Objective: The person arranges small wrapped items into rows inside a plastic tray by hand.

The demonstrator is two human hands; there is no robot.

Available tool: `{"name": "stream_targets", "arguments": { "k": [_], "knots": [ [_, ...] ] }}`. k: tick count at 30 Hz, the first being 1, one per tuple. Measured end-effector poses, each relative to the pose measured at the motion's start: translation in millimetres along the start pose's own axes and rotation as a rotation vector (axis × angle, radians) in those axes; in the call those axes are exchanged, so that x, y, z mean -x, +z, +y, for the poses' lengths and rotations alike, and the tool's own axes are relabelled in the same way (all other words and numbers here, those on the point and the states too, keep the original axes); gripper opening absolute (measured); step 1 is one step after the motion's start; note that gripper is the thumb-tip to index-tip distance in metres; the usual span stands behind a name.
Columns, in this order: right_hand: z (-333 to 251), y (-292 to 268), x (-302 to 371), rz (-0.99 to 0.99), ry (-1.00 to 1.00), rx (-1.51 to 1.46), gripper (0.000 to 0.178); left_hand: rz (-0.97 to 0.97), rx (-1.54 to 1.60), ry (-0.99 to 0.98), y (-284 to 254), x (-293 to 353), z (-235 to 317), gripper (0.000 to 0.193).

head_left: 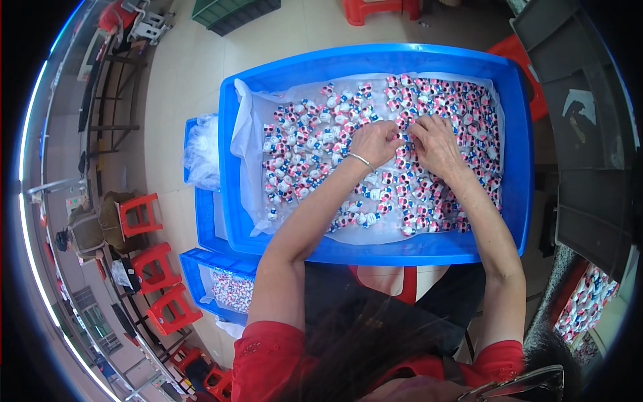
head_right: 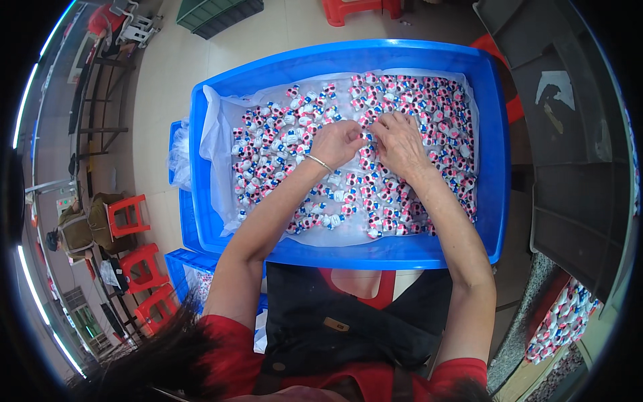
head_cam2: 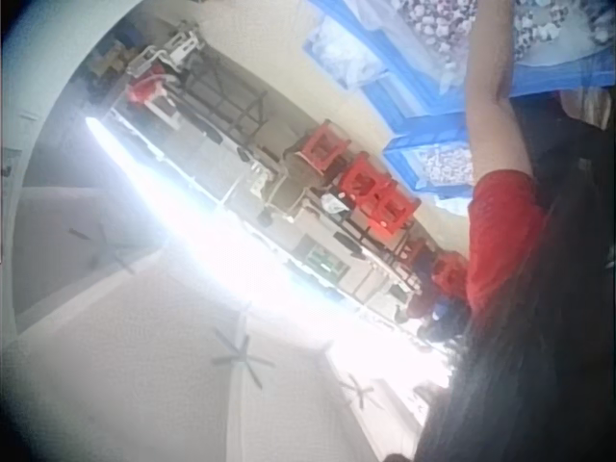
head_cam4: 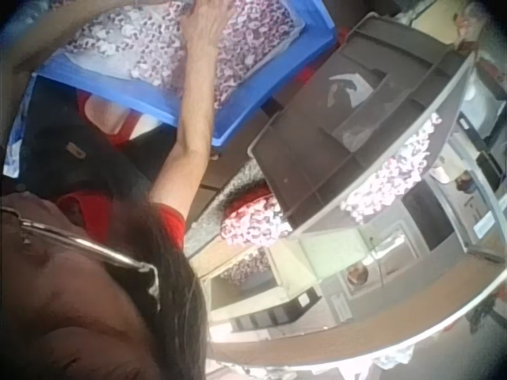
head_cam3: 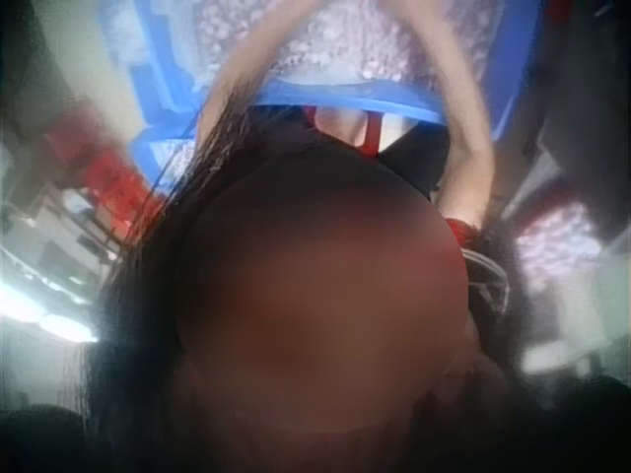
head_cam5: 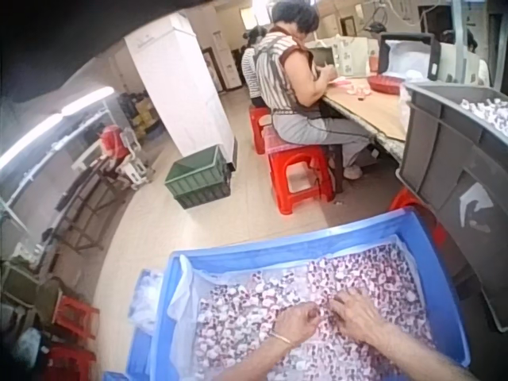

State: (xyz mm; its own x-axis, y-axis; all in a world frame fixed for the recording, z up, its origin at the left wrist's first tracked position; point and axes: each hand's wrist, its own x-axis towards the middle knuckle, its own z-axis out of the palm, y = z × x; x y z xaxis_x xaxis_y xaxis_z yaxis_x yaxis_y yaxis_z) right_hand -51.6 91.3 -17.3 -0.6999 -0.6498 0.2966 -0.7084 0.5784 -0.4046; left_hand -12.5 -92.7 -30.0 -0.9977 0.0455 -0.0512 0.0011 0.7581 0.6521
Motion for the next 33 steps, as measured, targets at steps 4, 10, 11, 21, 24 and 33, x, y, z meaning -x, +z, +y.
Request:
{"name": "stream_targets", "arguments": {
  "k": [4,10,11,21,24,33],
  "knots": [
    [-5,2,3,-0.038,-0.061,0.077,0.019,0.048,0.065,0.07,5,2,-8,0.021],
    [-3,5,6,-0.044,-0.046,0.038,0.019,0.217,-0.215,0.289,-26,-14,-23,0.02],
    [-4,4,6,-0.046,-0.045,0.039,0.019,0.153,-0.34,0.312,-26,-18,-23,0.02],
    [1,12,-17,0.021,0.012,0.069,0.024,0.104,-0.194,0.33,-35,-25,-13,0.025],
    [5,18,-18,-0.002,0.017,0.08,0.024,-0.025,0.201,0.126,-46,-28,-7,0.028],
    [7,22,-19,-0.047,0.033,0.013,0.025,0.133,-0.044,0.242,-23,-38,-7,0.037]
  ]
}}
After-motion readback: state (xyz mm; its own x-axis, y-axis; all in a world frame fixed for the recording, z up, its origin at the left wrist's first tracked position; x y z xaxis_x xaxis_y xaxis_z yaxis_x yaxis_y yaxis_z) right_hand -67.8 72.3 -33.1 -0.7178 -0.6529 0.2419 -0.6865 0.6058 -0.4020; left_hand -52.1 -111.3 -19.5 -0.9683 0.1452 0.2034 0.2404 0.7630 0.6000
